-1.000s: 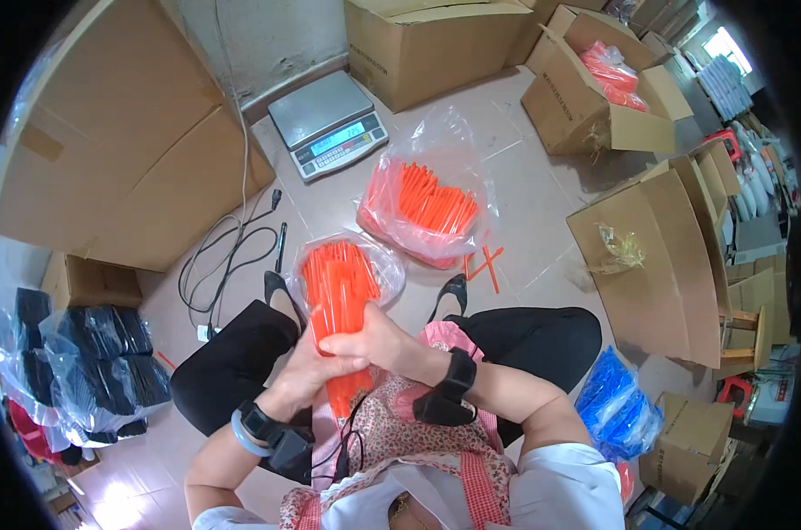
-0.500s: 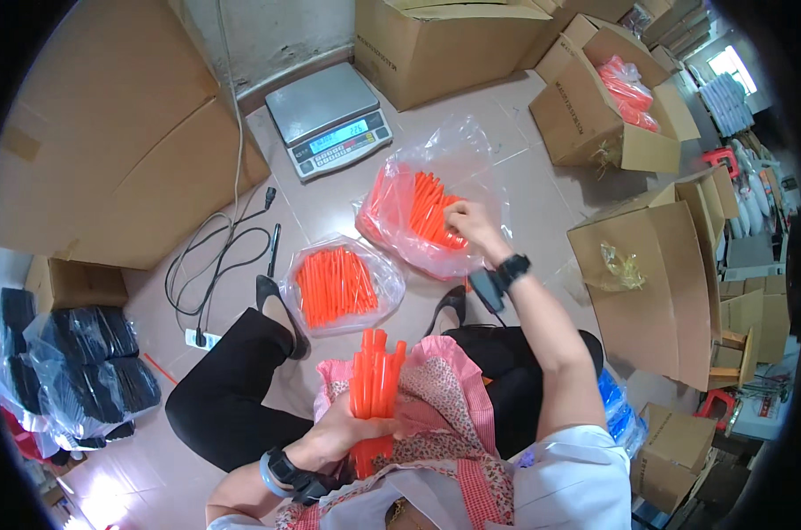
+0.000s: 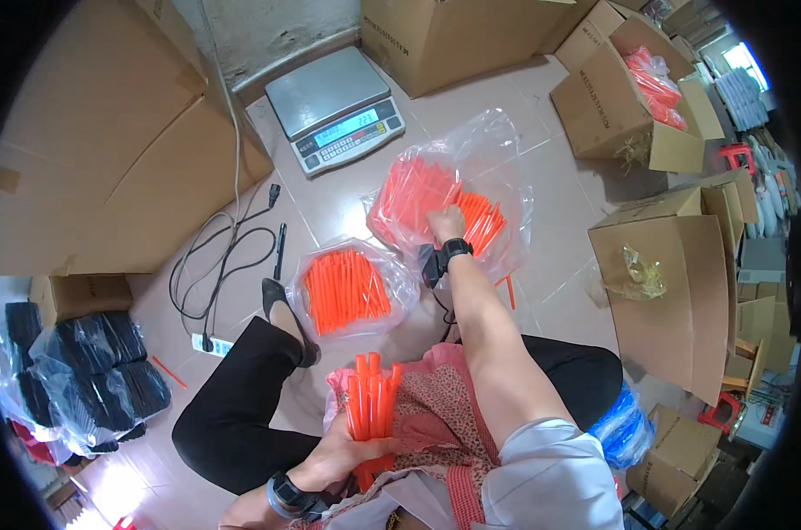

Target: Counting and bundling orange plastic straws into bundles while sitting on the floor.

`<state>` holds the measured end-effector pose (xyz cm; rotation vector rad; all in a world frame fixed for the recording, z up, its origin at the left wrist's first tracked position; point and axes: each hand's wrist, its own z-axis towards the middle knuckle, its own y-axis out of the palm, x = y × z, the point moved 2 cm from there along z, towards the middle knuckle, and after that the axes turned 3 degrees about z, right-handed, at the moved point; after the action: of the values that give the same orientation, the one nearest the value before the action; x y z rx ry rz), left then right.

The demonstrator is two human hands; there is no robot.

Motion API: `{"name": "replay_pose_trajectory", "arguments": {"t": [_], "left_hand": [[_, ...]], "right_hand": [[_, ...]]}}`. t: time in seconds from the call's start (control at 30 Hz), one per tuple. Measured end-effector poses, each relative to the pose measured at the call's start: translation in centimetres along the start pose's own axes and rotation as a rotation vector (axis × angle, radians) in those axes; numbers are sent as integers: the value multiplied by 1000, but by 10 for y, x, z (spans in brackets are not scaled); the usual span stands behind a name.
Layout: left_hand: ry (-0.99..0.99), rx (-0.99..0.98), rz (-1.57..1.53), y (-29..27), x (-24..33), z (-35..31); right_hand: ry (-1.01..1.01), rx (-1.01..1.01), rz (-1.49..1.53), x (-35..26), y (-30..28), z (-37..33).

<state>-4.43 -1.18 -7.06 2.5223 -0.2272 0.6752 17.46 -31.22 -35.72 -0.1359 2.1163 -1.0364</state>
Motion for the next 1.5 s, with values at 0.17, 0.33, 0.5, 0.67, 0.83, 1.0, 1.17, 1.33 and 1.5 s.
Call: {"name": "replay_pose_trajectory", "arguments": {"t": [0.17, 0.33, 0.5, 0.67, 0.83, 1.0, 1.17, 1.33, 1.5], "left_hand": [[-10, 15, 59, 3, 6, -3], [-1, -6, 133, 3, 6, -2], [35, 27, 151, 1, 2, 2], [141, 45, 172, 7, 7, -3], [248, 95, 6, 3, 15, -18], [343, 61, -7, -4, 10, -21], [328, 36, 51, 8, -16, -23], [529, 146, 327, 4, -58, -32], [438, 220, 130, 5, -75, -41]], "right_hand": [[33, -18, 122, 17, 1, 5], [13, -22, 187, 18, 7, 2], [57, -99, 127, 11, 4, 3], [-199, 82, 325, -9, -59, -25], [-433, -109, 498, -66, -148, -110], [-455, -618, 496, -72, -203, -249], [-539, -832, 573, -47, -186, -363], [-258, -969, 721, -25, -160, -398], [-448, -910, 519, -9, -151, -403]]}}
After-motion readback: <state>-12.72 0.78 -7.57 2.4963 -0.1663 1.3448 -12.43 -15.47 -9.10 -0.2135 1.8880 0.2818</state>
